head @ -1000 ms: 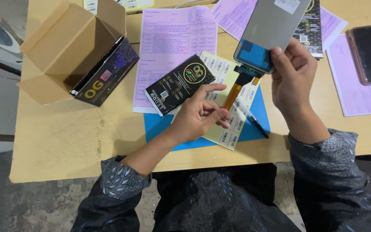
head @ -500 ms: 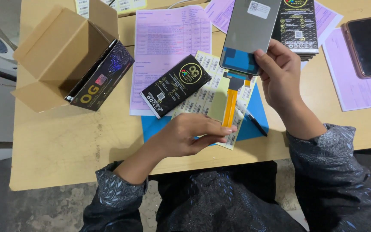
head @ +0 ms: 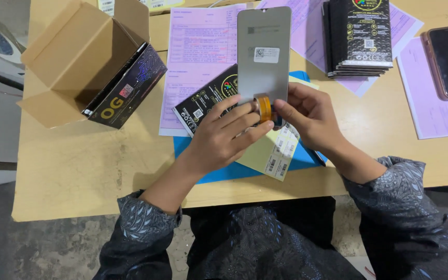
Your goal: Labeling and marking replacement smartphone screens before placing them into packaging.
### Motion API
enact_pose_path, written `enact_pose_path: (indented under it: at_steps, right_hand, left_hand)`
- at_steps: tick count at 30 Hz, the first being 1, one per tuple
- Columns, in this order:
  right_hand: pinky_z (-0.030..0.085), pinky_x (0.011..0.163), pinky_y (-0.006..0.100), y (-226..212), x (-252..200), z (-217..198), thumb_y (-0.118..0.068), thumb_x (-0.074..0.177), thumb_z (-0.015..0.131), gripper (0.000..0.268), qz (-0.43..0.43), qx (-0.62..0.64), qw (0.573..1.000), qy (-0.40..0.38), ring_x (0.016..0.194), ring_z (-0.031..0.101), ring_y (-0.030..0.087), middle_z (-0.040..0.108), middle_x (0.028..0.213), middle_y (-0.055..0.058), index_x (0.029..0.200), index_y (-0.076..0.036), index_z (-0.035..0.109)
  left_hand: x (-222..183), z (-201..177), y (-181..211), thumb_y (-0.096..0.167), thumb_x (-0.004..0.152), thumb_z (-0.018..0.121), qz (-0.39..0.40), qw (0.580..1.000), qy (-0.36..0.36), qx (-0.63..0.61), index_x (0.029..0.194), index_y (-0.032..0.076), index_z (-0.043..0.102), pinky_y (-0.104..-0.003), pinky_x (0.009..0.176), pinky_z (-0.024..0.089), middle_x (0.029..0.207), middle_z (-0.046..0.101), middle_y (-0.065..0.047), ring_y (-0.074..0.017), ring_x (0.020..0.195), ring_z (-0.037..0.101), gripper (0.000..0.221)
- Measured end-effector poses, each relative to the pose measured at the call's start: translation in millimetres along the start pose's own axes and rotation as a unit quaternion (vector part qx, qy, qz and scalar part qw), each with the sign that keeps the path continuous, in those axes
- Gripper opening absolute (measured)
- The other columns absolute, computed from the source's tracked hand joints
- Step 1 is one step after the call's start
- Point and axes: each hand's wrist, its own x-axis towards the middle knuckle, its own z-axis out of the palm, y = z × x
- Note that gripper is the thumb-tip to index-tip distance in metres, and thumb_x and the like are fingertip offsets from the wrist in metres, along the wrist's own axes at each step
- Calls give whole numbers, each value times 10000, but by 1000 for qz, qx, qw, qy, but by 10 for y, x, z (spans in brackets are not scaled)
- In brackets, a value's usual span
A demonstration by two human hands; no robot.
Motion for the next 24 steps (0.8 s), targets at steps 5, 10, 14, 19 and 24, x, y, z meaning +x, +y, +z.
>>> enact_pose_path:
  at_steps: [5,10,14,19,24]
  right_hand:
    - [605,867,417,32,-48,-28,-100,1031,593,370,-2,45,999,-4,935,718,286,728,1007,230,1356,75,614]
    - [604,791,346,75,-183,-34,-102,1017,607,350,-25,94,995,-8,825,671,170,720,894,183,1313,83,634]
    - [601,749,325,108,-209,-40,-93,1006,614,315,-39,98,994,-31,802,663,156,714,833,181,1262,86,661]
    - [533,661,248,-63,-132,89,-145,1001,633,222,53,113,990,-64,673,629,128,686,732,129,1081,54,693]
    - [563,651,329,-57,-73,164,-345,1026,560,404,144,118,979,-84,644,737,236,687,665,180,913,23,681]
  left_hand:
    - [-3,77,65,86,1019,665,33,994,56,82,1399,317,558,-493,1060,505,1065,741,-10,-202,1108,725,457]
    - [34,86,166,130,1013,683,62,981,118,140,1359,415,525,-447,1001,521,1145,769,7,-145,1095,734,476]
    - [-42,154,161,132,959,727,87,969,139,182,1004,250,745,-421,916,577,1121,752,33,-128,1027,741,128]
    - [22,60,104,124,954,727,74,971,159,161,1050,221,739,-391,817,583,984,703,19,-184,924,755,136]
    - [46,-36,15,88,908,781,66,985,105,121,1000,145,739,-336,670,620,873,706,-18,-224,824,753,116]
